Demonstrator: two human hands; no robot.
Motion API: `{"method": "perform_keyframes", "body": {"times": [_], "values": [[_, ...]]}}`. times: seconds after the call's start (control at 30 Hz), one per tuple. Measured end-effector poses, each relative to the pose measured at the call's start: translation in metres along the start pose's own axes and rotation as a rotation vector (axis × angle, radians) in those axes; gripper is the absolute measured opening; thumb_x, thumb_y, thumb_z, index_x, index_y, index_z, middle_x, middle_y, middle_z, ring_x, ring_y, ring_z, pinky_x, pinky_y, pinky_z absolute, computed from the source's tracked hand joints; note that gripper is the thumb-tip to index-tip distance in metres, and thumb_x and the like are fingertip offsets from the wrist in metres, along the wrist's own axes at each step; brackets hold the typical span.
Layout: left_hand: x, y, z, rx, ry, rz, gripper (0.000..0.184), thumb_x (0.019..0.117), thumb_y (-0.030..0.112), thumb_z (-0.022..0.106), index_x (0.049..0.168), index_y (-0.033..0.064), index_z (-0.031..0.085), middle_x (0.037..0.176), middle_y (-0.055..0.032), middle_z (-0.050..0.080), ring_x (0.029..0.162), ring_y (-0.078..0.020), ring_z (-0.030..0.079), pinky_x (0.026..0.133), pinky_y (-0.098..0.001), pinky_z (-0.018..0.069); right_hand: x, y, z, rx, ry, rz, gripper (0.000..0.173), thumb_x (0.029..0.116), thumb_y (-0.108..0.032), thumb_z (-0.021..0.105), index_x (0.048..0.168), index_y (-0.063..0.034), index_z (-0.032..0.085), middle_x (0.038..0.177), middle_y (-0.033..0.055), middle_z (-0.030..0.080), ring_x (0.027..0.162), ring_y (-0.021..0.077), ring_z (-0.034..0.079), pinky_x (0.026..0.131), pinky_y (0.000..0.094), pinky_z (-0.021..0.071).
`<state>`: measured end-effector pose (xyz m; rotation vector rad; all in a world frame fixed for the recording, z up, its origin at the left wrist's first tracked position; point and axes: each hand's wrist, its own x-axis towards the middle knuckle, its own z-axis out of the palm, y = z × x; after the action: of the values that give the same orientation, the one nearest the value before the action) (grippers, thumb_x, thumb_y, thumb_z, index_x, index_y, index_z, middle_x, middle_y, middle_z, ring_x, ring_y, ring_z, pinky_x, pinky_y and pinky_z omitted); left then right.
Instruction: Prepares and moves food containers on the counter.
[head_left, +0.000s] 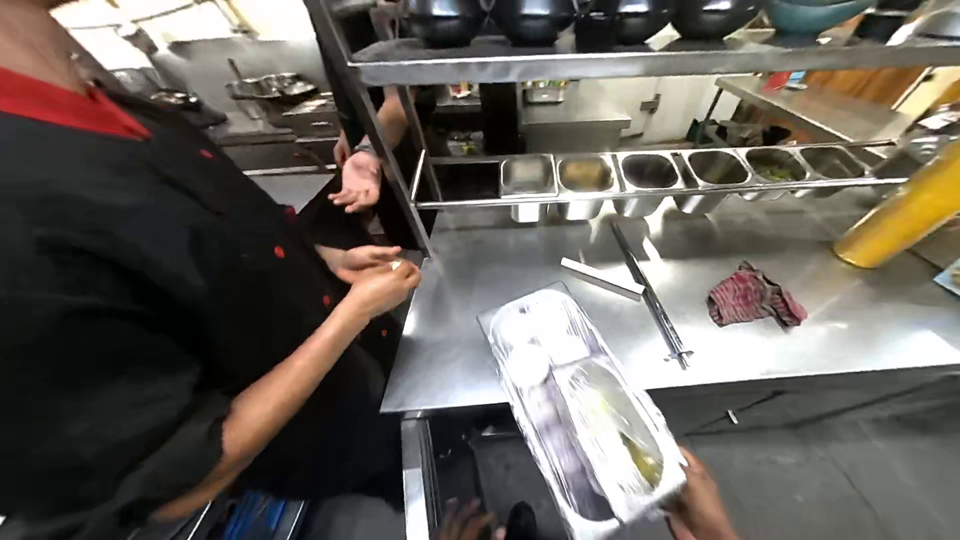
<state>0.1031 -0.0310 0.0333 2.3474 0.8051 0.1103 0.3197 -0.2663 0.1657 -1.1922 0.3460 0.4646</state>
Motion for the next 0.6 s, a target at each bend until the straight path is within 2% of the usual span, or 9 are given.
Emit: {"method": "perform_keyframes", "body": {"times": [0.07,0.13,0.17,0.23,0.3,0.37,0.43,0.5,0.6], "values": [[0.036,0.05,-0.02,-0.606,-0.1,-0.041,0.037,0.105,0.019,0.054,0.13,-0.0058,0.062,0.13,-0.0169,0.067,0.119,-0.0214,0.066,0.105,-0.0403,0.0531,0.022,0.015,0.037,0.048,0.038,0.048,0.014,0.1027,-0.002,0.043,0.107,-0.0004,0.056,0.075,0.0096,0.068,0.056,0.0164,0.066,0.046,0.0307,0.0558],[0.065,0.095,-0.034,-1.123,-0.222,-0.24,0.048,0.1103,0.029,0.035,0.144,-0.0044,0.042,0.131,-0.0217,0.06,0.104,-0.0286,0.071,0.089,-0.0455,0.0612,0.041,0.025,0.058,0.034,0.036,0.096,0.014,0.1038,-0.004,0.047,0.114,0.0024,0.054,0.081,0.0158,0.069,0.06,0.0242,0.069,0.049,0.0382,0.0594],[0.076,0.109,-0.038,-1.265,-0.237,-0.356,0.051,0.1108,0.036,0.034,0.148,0.0008,0.038,0.134,-0.0223,0.057,0.102,-0.0326,0.07,0.084,-0.0493,0.0619,0.049,0.027,0.063,-0.002,0.029,0.109,0.015,0.1039,-0.005,0.049,0.116,0.0027,0.054,0.083,0.0171,0.069,0.063,0.026,0.07,0.052,0.0397,0.0601],[0.093,0.124,-0.044,-1.393,-0.221,-0.499,0.045,0.1118,0.033,0.04,0.146,0.0036,0.043,0.128,-0.021,0.061,0.094,-0.032,0.071,0.076,-0.0474,0.0624,0.059,0.016,0.06,-0.142,-0.037,0.117,0.02,0.1065,-0.011,0.049,0.12,0.0028,0.056,0.093,0.0186,0.07,0.074,0.0287,0.073,0.062,0.0435,0.0636],[0.1,0.128,-0.047,-1.467,-0.236,-0.503,0.028,0.1109,0.021,0.043,0.131,0.0019,0.051,0.108,-0.0166,0.068,0.079,-0.0242,0.072,0.065,-0.0382,0.0623,0.061,-0.001,0.049,-0.37,-0.082,-0.002,0.029,0.1082,-0.023,0.048,0.122,0.0003,0.058,0.104,0.0137,0.068,0.088,0.0231,0.071,0.073,0.0412,0.0621],[0.1,0.124,-0.043,-1.571,-0.295,-0.489,0.013,0.1078,0.01,0.045,0.114,0.0037,0.054,0.093,-0.0109,0.068,0.068,-0.0159,0.067,0.058,-0.0288,0.0588,0.061,-0.01,0.034,-0.638,-0.078,-0.36,0.045,0.1024,-0.036,0.052,0.13,-0.0005,0.057,0.125,0.0139,0.059,0.108,0.0207,0.063,0.087,0.0392,0.0564],[0.099,0.117,-0.035,-1.704,-0.37,-0.463,0.015,0.1056,0.007,0.043,0.117,0.0056,0.054,0.091,-0.0099,0.068,0.066,-0.0134,0.067,0.057,-0.0258,0.0583,0.06,-0.024,0.038,-0.861,-0.062,-0.675,0.063,0.0985,-0.056,0.052,0.128,-0.0015,0.058,0.122,0.0158,0.06,0.105,0.0243,0.063,0.085,0.0442,0.0573],[0.095,0.109,-0.026,-1.796,-0.438,-0.431,0.022,0.1024,0.009,0.046,0.124,0.0082,0.051,0.092,-0.0088,0.069,0.065,-0.0113,0.067,0.057,-0.0238,0.0579,0.053,-0.041,0.058,-1.117,-0.148,-0.599,0.071,0.0935,-0.067,0.053,0.135,-0.0103,0.056,0.116,0.0083,0.067,0.091,0.0205,0.069,0.077,0.0464,0.0599],[0.094,0.095,-0.019,-1.779,-0.476,-0.364,0.022,0.0994,0.016,0.06,0.12,0.0092,0.055,0.089,-0.0063,0.07,0.063,-0.0098,0.065,0.056,-0.0234,0.0566,0.059,-0.054,0.09,-1.417,-0.283,-0.296,0.074,0.0898,-0.063,0.064,0.148,-0.0203,0.047,0.111,0.0094,0.07,0.09,0.0285,0.07,0.081,0.0568,0.0558]]}}
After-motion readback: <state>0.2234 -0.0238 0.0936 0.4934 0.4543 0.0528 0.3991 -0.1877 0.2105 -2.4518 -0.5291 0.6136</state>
